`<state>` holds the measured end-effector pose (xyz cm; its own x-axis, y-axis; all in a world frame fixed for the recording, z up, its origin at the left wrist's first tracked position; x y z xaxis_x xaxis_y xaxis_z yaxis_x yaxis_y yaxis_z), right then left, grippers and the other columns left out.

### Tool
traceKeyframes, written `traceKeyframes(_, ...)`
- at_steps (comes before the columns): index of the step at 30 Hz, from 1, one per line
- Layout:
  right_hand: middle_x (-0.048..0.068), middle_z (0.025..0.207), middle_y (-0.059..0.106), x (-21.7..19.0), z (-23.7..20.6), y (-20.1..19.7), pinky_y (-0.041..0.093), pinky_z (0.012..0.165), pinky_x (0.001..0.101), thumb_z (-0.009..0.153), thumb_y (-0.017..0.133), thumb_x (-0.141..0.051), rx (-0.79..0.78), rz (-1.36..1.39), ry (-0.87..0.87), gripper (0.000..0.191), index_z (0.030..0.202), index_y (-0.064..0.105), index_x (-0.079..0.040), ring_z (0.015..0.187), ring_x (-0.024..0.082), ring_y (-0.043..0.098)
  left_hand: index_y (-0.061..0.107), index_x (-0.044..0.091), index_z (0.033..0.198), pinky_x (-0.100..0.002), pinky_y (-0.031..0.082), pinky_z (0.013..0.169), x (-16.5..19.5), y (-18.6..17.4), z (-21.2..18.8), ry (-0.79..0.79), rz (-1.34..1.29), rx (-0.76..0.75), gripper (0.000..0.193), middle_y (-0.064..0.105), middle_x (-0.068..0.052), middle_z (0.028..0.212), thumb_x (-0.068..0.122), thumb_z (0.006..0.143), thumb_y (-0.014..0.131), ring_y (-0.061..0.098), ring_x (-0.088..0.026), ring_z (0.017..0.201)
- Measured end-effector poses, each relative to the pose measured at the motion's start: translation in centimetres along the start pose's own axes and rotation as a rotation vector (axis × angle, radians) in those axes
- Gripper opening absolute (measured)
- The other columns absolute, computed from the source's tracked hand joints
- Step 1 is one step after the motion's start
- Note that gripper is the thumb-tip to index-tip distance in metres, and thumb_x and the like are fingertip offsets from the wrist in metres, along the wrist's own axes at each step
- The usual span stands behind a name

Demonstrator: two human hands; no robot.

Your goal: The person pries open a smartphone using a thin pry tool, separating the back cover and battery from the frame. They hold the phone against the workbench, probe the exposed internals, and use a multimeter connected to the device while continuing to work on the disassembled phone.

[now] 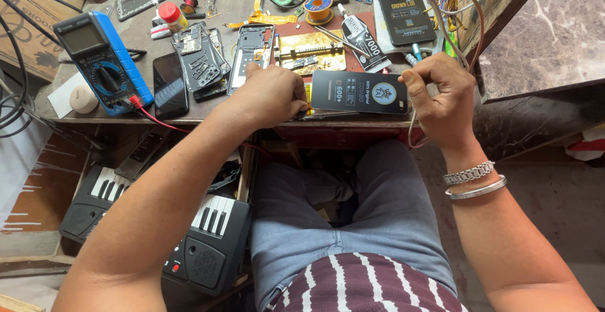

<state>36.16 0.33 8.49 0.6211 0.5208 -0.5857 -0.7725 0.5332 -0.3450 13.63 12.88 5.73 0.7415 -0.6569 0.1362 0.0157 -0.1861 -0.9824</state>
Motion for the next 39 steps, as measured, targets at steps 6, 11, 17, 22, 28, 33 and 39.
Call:
traceKeyframes(6, 0.008, 0.089, 0.065, 0.2, -0.1, 0.0, 0.05, 0.074, 0.0291, 0.109, 0.073, -0.014, 0.005, 0.004, 0.011, 0.02, 0.095, 0.067, 0.0, 0.078, 0.017, 0.063, 0.08, 0.017, 0.089, -0.05, 0.035, 0.091, -0.1, 0.1, 0.1, 0.018, -0.003, 0.033, 0.013, 0.076, -0.008, 0.083, 0.028, 0.083, 0.078, 0.071, -0.029, 0.086)
traceKeyframes(11, 0.008, 0.09, 0.065, 0.0, -0.1, 0.1, 0.05, 0.074, 0.0289, 0.11, 0.073, -0.014, 0.005, 0.013, 0.013, 0.02, 0.096, 0.067, 0.0, 0.079, 0.017, 0.063, 0.079, 0.016, 0.09, -0.052, 0.035, 0.089, -0.4, 0.9, 0.3, -0.011, -0.014, -0.005, 0.014, 0.075, -0.009, 0.087, 0.029, 0.086, 0.075, 0.07, -0.03, 0.092)
traceKeyframes(17, 0.008, 0.089, 0.065, 0.2, -0.1, 0.1, 0.049, 0.073, 0.0285, 0.109, 0.072, -0.013, 0.005, 0.007, 0.02, 0.019, 0.096, 0.068, 0.0, 0.077, 0.016, 0.063, 0.078, 0.016, 0.089, -0.053, 0.035, 0.089, -0.7, 1.1, 0.4, -0.031, -0.045, -0.038, 0.013, 0.076, -0.007, 0.092, 0.028, 0.087, 0.073, 0.069, -0.029, 0.098)
traceKeyframes(22, 0.008, 0.089, 0.066, 0.0, 0.0, 0.4, 0.05, 0.073, 0.0284, 0.108, 0.073, -0.012, -0.005, 0.004, 0.018, 0.018, 0.095, 0.068, -0.001, 0.079, 0.017, 0.064, 0.076, 0.016, 0.093, -0.052, 0.035, 0.09, -0.7, 0.5, -0.3, -0.004, -0.122, -0.01, 0.015, 0.076, -0.005, 0.094, 0.03, 0.088, 0.071, 0.069, -0.028, 0.098)
traceKeyframes(28, 0.008, 0.11, 0.071, -3.0, 0.5, 2.0, 0.052, 0.096, 0.0382, 0.098, 0.078, -0.016, -0.156, -0.067, -0.144, 0.014, 0.105, 0.07, -0.006, 0.106, 0.026, 0.066, 0.07, 0.013, 0.098, -0.05, 0.035, 0.091, -0.8, -1.8, -2.2, -0.018, -0.214, 0.102, 0.024, 0.075, -0.004, 0.092, 0.036, 0.09, 0.071, 0.069, -0.027, 0.094)
traceKeyframes(33, 0.01, 0.132, 0.069, -4.9, 0.6, 4.5, 0.043, 0.113, 0.0468, 0.085, 0.084, -0.031, -0.351, -0.257, -0.252, 0.045, 0.121, 0.068, -0.01, 0.125, 0.033, 0.061, 0.068, 0.01, 0.095, -0.046, 0.033, 0.089, 0.3, -5.0, -7.6, 0.059, -0.301, 0.457, 0.024, 0.07, -0.003, 0.083, 0.032, 0.088, 0.076, 0.066, -0.024, 0.087)
traceKeyframes(39, 0.012, 0.13, 0.068, -3.8, 1.0, 7.5, 0.026, 0.123, 0.0605, 0.077, 0.084, -0.038, -0.565, -0.274, -0.192, 0.068, 0.135, 0.062, -0.012, 0.126, 0.032, 0.061, 0.067, 0.014, 0.092, -0.041, 0.032, 0.086, 0.4, -3.4, -15.4, -0.008, -0.357, 0.644, 0.017, 0.064, 0.002, 0.077, 0.027, 0.087, 0.077, 0.062, -0.019, 0.082)
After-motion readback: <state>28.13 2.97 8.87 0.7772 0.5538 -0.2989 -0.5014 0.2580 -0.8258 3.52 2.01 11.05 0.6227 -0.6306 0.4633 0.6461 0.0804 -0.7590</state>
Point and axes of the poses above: each hand's wrist, its own z-axis towards the middle knuckle, its own y-axis out of the palm, x = y × z, the point moved 10 cm from there along z, towards the middle knuckle
